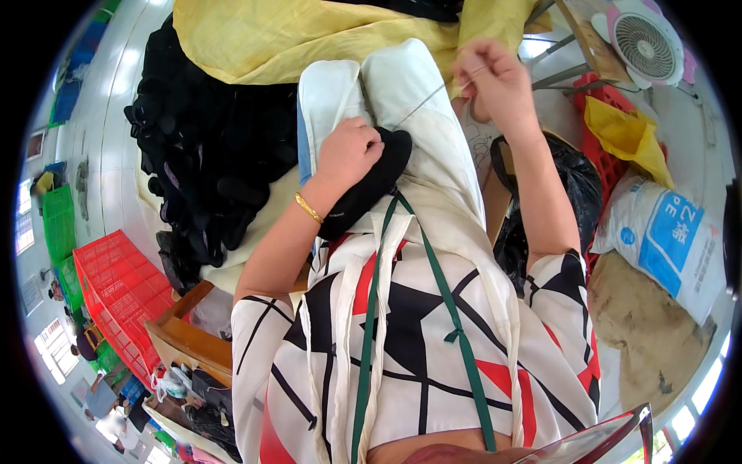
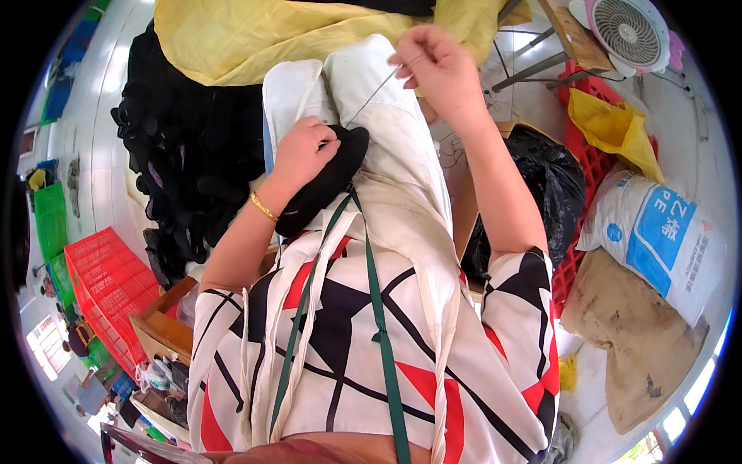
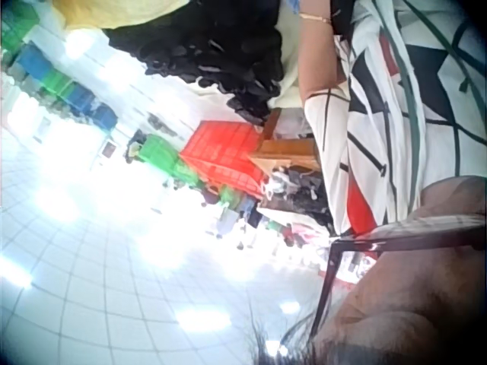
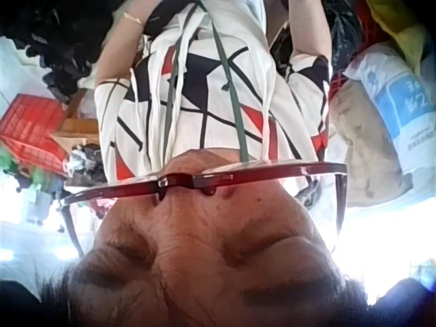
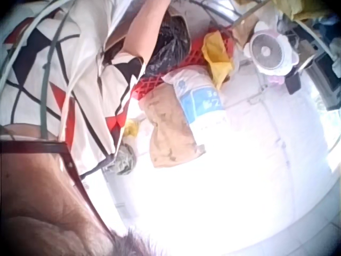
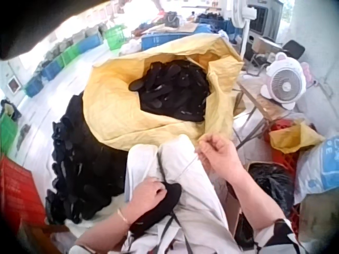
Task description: The person sits and sews a black sock using a needle and thread. They pull the thread tight to secure the stitches, then place the sock into a large yellow sack. The person repeats this process, picking up another sock from a pile and sewing it.
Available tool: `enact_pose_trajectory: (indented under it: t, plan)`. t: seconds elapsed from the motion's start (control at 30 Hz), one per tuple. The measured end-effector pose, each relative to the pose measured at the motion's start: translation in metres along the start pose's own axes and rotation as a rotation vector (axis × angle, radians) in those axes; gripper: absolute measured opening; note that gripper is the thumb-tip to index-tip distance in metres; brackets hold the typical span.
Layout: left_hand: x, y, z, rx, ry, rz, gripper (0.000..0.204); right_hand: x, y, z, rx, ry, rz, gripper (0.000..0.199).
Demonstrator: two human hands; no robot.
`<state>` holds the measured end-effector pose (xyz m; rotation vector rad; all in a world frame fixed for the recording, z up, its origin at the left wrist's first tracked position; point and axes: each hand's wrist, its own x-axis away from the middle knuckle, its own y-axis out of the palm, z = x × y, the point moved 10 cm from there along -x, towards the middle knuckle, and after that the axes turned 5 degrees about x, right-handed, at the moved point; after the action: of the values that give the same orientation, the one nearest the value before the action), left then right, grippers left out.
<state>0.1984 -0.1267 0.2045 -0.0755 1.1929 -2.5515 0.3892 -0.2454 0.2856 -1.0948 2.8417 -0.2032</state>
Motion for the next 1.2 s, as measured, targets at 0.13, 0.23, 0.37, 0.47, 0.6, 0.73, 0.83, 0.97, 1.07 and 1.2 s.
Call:
enact_pose_trajectory:
  t: [0.13, 0.23, 0.37, 0.47, 0.6, 0.73, 0.83, 0.97, 1.07, 1.2]
  plan:
    - [0.007, 0.011, -0.048, 0.4, -0.24, 0.07, 0.012, 0.029, 0.034, 0.015, 0.908, -0.292, -0.246, 0.045]
    - [0.016, 0.024, -0.071, 0.608, -0.404, 0.059, 0.015, 0.091, 0.097, 0.062, 0.85, 0.089, -0.861, 0.07]
    - [0.024, 0.031, -0.075, 0.822, -0.579, 0.025, 0.014, 0.12, 0.133, 0.094, 0.935, 0.271, -1.017, 0.072]
    - [0.028, 0.031, -0.074, 0.913, -0.624, 0.043, 0.011, 0.122, 0.142, 0.101, 0.872, 0.167, -1.027, 0.062]
    - [0.032, 0.032, -0.076, 0.992, -0.665, 0.044, 0.011, 0.121, 0.116, 0.09, 0.799, 0.131, -1.048, 0.045]
    - [0.036, 0.03, -0.075, 1.044, -0.707, 0.045, 0.012, 0.121, 0.063, 0.063, 0.245, 0.371, -0.857, 0.032]
    - [0.038, 0.033, -0.076, 1.089, -0.739, 0.069, 0.013, 0.114, 0.046, 0.061, -0.227, 0.516, -0.619, 0.029]
    - [0.038, 0.034, -0.077, 1.123, -0.771, 0.077, 0.014, 0.094, 0.059, 0.077, -0.24, 0.533, -0.629, 0.026]
    - [0.039, 0.032, -0.079, 1.126, -0.791, 0.087, 0.014, 0.073, 0.084, 0.064, 0.327, 0.386, -0.631, 0.029]
    - [0.041, 0.03, -0.08, 1.149, -0.785, 0.094, 0.013, 0.059, 0.12, 0.049, 0.857, -0.151, -0.632, 0.033]
